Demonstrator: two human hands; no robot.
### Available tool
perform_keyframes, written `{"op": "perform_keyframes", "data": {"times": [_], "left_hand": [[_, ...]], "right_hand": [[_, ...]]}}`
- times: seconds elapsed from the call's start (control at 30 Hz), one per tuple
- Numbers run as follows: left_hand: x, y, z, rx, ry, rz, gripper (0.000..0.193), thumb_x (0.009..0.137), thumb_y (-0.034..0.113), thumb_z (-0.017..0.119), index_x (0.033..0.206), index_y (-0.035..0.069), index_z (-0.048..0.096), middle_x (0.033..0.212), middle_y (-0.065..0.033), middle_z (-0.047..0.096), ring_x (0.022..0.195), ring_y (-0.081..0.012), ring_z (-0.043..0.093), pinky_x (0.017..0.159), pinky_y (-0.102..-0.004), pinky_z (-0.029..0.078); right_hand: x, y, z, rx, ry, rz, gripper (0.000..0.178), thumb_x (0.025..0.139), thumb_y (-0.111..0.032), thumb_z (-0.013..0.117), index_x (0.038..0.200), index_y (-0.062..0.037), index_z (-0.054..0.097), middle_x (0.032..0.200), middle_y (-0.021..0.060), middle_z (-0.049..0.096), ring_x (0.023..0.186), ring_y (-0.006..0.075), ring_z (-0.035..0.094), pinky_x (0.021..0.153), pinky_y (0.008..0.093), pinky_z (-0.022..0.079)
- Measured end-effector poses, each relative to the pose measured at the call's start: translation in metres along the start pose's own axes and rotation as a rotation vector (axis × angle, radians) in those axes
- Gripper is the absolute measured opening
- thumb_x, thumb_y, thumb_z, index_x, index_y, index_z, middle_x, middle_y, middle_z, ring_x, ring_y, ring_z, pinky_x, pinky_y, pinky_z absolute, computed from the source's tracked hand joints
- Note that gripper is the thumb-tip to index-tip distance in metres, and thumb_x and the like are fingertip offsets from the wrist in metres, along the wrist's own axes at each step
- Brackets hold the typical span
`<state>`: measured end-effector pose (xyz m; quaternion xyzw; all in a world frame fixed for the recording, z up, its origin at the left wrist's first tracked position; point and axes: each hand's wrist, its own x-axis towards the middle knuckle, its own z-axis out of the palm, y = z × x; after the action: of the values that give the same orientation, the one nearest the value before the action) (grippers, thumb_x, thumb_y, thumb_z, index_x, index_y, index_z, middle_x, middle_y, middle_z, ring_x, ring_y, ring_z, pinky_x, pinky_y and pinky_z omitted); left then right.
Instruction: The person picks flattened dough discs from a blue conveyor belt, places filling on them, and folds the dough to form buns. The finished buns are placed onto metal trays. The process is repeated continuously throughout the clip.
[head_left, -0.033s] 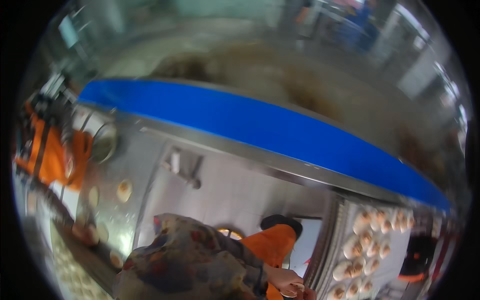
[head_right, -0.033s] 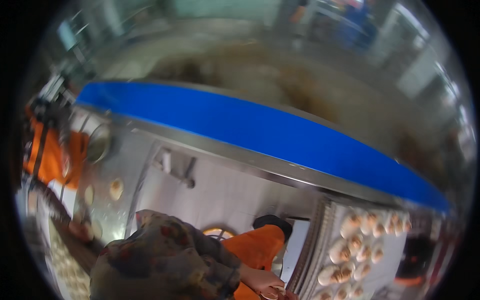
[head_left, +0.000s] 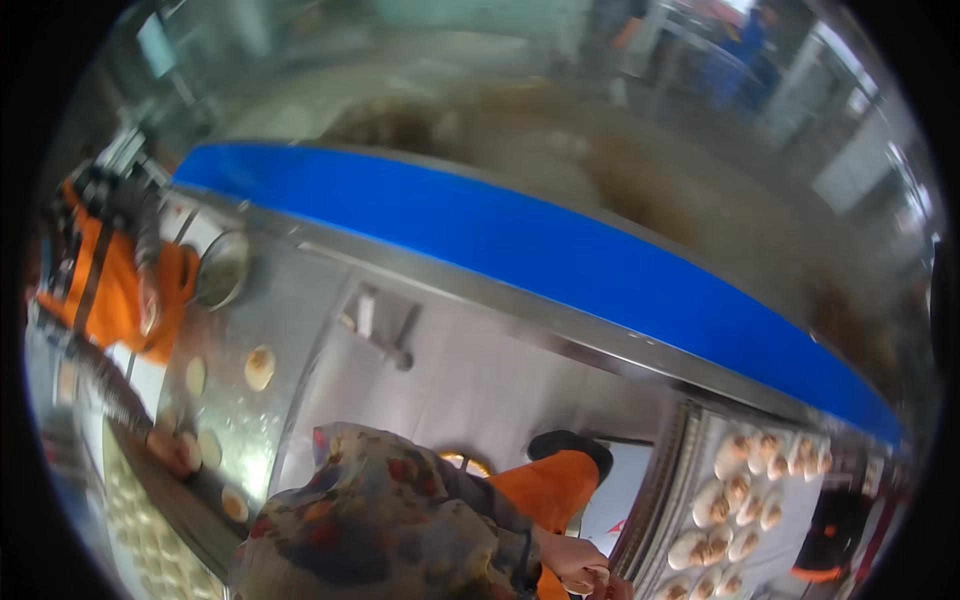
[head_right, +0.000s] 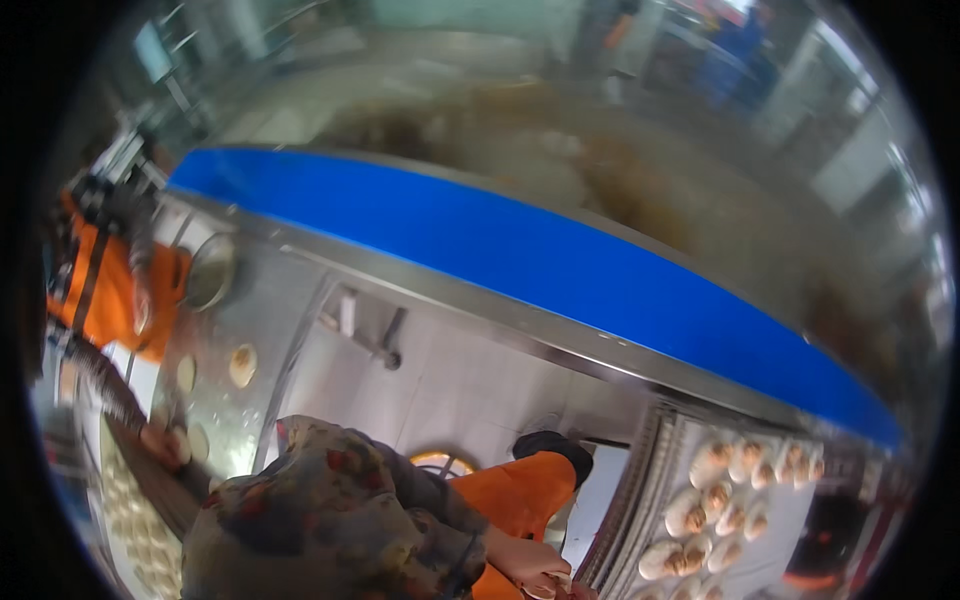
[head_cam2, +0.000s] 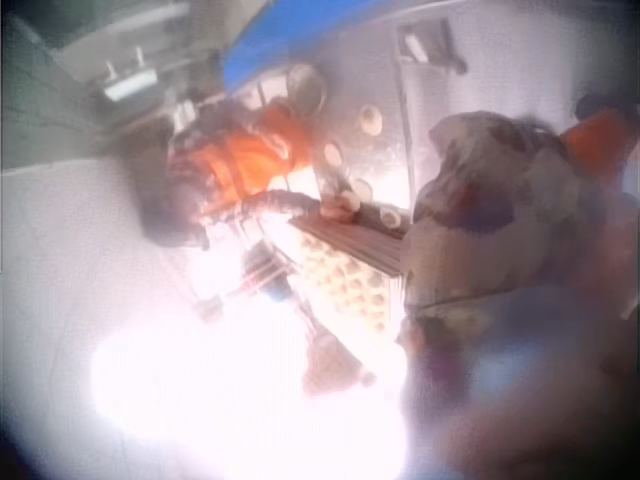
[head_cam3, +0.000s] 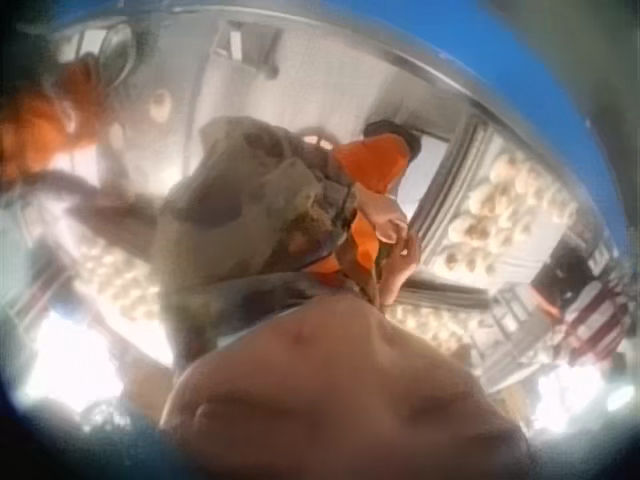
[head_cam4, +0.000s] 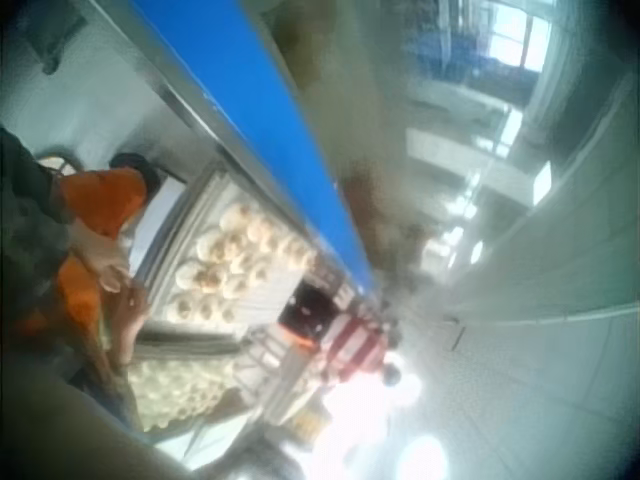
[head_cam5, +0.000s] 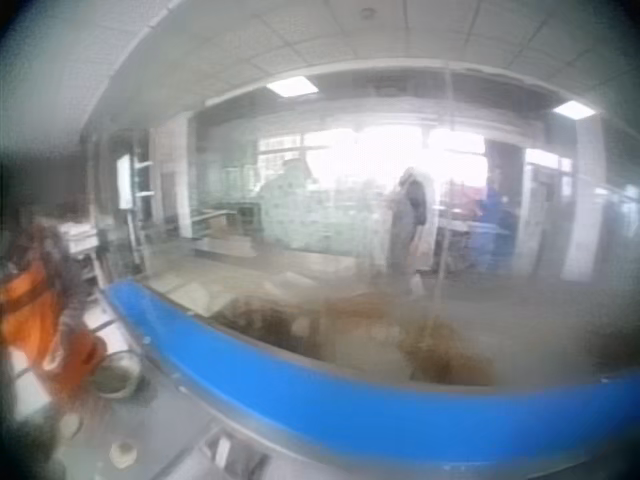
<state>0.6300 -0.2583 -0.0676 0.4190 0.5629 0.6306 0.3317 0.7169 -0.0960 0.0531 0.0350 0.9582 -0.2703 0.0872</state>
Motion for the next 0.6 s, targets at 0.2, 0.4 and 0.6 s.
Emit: {"op": "perform_keyframes", "data": {"times": [0.2, 0.4, 0.6], "left_hand": [[-0.003, -0.048, -0.013, 0.043, 0.147, 0.041, 0.041, 0.095, 0.033, 0.064, 0.129, 0.010, 0.067, 0.097, -0.0205, 0.069, 0.092, -0.0316, 0.065, 0.081, -0.0432, 0.051], [-0.017, -0.037, -0.033, 0.098, 0.340, 0.054, 0.040, 0.096, 0.032, 0.062, 0.128, 0.009, 0.067, 0.099, -0.0200, 0.068, 0.094, -0.0320, 0.064, 0.082, -0.0433, 0.050], [-0.042, -0.036, -0.045, 0.129, 0.549, 0.044, 0.038, 0.097, 0.032, 0.061, 0.126, 0.009, 0.066, 0.101, -0.0196, 0.068, 0.096, -0.0325, 0.064, 0.084, -0.0434, 0.050]], "right_hand": [[0.048, -0.016, -0.002, 0.258, -0.145, -0.217, 0.017, 0.095, -0.009, 0.063, 0.109, -0.0005, 0.065, 0.089, 0.0143, 0.066, 0.072, 0.0279, 0.060, 0.067, 0.0409, 0.051], [0.101, 0.000, 0.011, 0.072, -0.349, -0.352, 0.021, 0.097, -0.011, 0.065, 0.116, -0.0033, 0.064, 0.093, 0.0111, 0.063, 0.079, 0.0184, 0.058, 0.072, 0.0393, 0.050], [0.132, -0.031, 0.023, 0.062, -0.383, -0.532, 0.020, 0.098, -0.011, 0.064, 0.117, -0.0027, 0.064, 0.092, 0.0121, 0.063, 0.079, 0.0222, 0.057, 0.072, 0.0391, 0.050]]}}
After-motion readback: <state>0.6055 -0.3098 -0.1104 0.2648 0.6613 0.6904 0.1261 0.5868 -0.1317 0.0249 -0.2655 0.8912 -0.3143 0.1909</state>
